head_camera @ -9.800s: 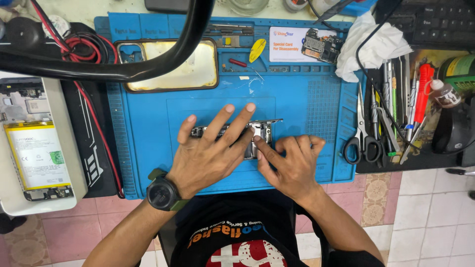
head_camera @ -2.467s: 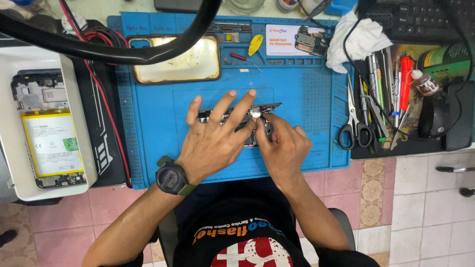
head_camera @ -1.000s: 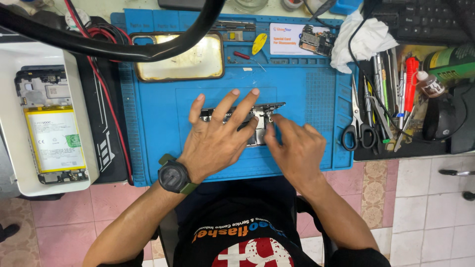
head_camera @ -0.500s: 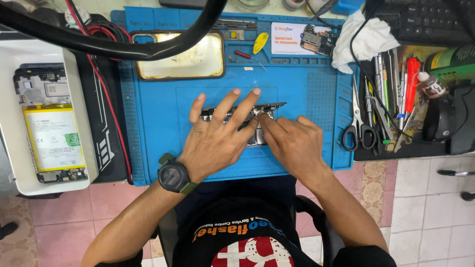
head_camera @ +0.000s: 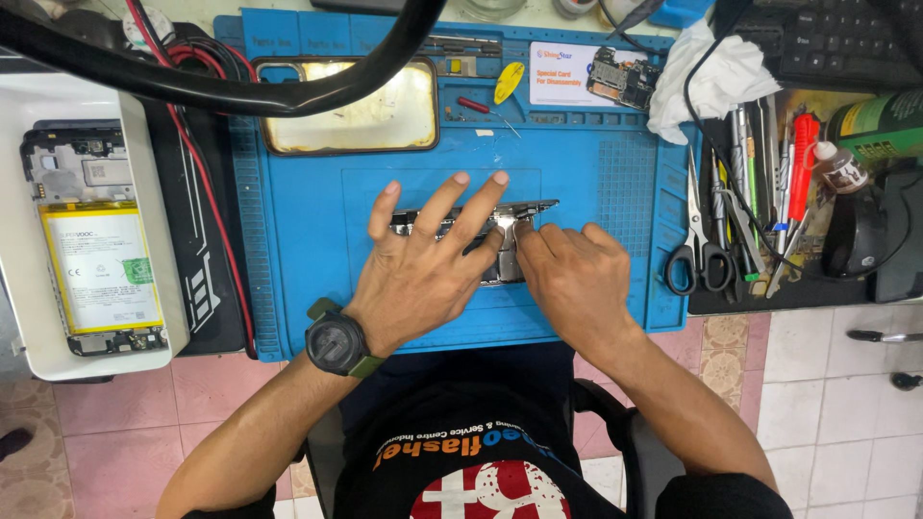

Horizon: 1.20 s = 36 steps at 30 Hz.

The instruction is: The person works on a disassembled smartphone on a blue repair mat, prying at internal components and the battery with their fingers and a tool. They cut a piece of tape with scissors, apply it inside the phone, then press and align the display assembly back onto the body and press along its edges.

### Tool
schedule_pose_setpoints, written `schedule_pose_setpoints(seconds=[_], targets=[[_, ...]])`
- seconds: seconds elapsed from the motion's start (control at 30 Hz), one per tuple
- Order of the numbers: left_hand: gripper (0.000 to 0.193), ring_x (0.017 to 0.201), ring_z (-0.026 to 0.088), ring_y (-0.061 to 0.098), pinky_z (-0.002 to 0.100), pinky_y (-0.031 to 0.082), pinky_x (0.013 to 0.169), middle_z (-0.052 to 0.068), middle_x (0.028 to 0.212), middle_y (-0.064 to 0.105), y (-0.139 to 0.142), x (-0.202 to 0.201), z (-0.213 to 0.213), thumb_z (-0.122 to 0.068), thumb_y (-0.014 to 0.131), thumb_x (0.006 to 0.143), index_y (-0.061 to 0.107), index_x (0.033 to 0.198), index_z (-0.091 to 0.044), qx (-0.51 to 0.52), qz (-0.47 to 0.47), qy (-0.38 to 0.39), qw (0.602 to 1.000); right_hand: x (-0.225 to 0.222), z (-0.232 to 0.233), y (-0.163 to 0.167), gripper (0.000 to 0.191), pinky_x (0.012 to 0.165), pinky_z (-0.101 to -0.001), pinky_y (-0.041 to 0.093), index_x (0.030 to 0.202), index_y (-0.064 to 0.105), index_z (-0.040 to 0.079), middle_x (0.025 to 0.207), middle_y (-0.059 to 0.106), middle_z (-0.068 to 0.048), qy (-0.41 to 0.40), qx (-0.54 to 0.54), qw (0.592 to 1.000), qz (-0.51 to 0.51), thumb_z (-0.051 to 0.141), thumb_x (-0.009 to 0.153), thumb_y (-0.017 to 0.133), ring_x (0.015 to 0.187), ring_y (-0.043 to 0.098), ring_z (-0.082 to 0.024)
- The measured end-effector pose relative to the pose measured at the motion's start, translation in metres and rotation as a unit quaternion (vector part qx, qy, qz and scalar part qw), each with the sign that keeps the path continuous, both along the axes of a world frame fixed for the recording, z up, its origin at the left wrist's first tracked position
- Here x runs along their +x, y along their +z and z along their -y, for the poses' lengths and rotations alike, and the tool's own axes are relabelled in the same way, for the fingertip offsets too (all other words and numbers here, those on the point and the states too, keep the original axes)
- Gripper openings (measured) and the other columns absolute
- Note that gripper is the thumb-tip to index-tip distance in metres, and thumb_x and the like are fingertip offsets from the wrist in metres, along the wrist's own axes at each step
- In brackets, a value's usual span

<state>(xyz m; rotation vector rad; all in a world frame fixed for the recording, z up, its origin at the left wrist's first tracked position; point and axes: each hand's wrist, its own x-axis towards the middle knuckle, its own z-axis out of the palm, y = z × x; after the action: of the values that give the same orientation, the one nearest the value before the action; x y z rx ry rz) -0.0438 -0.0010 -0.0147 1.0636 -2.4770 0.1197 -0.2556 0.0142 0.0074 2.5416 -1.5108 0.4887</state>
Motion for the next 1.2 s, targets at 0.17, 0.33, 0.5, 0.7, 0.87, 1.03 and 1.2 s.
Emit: schedule_pose_setpoints(seconds=[0.17, 0.33, 0.5, 0.7, 0.87, 1.03, 1.2], targets=[[0.017, 0.151, 0.022, 0.035, 0.059, 0.005, 0.124, -0.001, 0.166, 0.043, 0.001, 0.000, 0.000, -0.031, 0.074, 0.101, 0.075, 0.117, -0.025, 0.000, -0.003, 0.004, 1.000, 0.003, -0.004, 0.005, 0.015, 0.054, -0.0332, 0.038, 0.102, 0.076, 0.006, 0.066, 0.057, -0.002, -0.023, 0.017, 1.000, 0.006, 0.011, 0.088, 0.075, 0.053, 0.053, -0.018], [0.017, 0.151, 0.023, 0.035, 0.059, 0.006, 0.124, 0.000, 0.166, 0.042, 0.001, 0.000, 0.000, -0.029, 0.073, 0.100, 0.074, 0.116, -0.024, 0.003, -0.005, -0.001, 1.000, 0.003, -0.015, 0.010, 0.025, 0.051, -0.0335, 0.038, 0.115, 0.076, 0.004, 0.067, 0.062, -0.003, -0.053, 0.083, 0.992, 0.084, 0.006, 0.090, 0.073, 0.049, 0.051, -0.019], [0.016, 0.151, 0.023, 0.034, 0.059, 0.006, 0.124, 0.000, 0.166, 0.041, -0.001, 0.000, -0.001, -0.028, 0.072, 0.100, 0.073, 0.116, -0.025, -0.012, 0.007, 0.005, 1.000, -0.004, -0.028, 0.012, 0.026, 0.056, -0.0324, 0.038, 0.118, 0.075, 0.007, 0.068, 0.058, -0.003, -0.106, 0.071, 0.974, 0.189, 0.000, 0.093, 0.073, 0.052, 0.047, -0.017], [0.016, 0.152, 0.023, 0.034, 0.060, 0.006, 0.124, 0.001, 0.167, 0.041, -0.002, -0.001, -0.002, -0.030, 0.072, 0.102, 0.073, 0.118, -0.024, -0.002, -0.002, -0.001, 1.000, -0.001, -0.029, 0.008, 0.031, 0.057, -0.0358, 0.035, 0.118, 0.076, 0.009, 0.068, 0.048, -0.002, -0.054, 0.043, 0.990, 0.121, 0.003, 0.087, 0.077, 0.057, 0.045, -0.019], [0.016, 0.150, 0.022, 0.035, 0.059, 0.005, 0.124, 0.000, 0.165, 0.042, -0.001, -0.001, -0.001, -0.028, 0.072, 0.099, 0.075, 0.114, -0.025, -0.006, 0.014, 0.005, 1.000, 0.010, -0.022, 0.004, 0.039, 0.059, -0.0358, 0.037, 0.123, 0.075, 0.008, 0.072, 0.046, -0.003, -0.041, 0.040, 0.993, 0.102, 0.004, 0.084, 0.076, 0.062, 0.048, -0.019], [0.013, 0.151, 0.022, 0.033, 0.058, 0.002, 0.125, -0.001, 0.166, 0.042, 0.000, 0.000, -0.001, -0.030, 0.073, 0.100, 0.075, 0.112, -0.026, -0.003, 0.003, 0.001, 1.000, 0.011, -0.024, 0.001, 0.039, 0.058, -0.0359, 0.036, 0.122, 0.076, 0.006, 0.071, 0.045, -0.002, -0.042, 0.037, 0.993, 0.107, 0.002, 0.083, 0.076, 0.061, 0.048, -0.018], [0.014, 0.153, 0.023, 0.031, 0.058, 0.001, 0.125, -0.001, 0.167, 0.042, -0.001, 0.000, 0.000, -0.032, 0.074, 0.101, 0.076, 0.113, -0.026, -0.001, -0.001, 0.001, 1.000, 0.011, -0.028, -0.003, 0.041, 0.058, -0.0358, 0.035, 0.122, 0.076, 0.005, 0.070, 0.044, -0.002, -0.040, 0.043, 0.993, 0.104, 0.002, 0.081, 0.076, 0.062, 0.048, -0.018]])
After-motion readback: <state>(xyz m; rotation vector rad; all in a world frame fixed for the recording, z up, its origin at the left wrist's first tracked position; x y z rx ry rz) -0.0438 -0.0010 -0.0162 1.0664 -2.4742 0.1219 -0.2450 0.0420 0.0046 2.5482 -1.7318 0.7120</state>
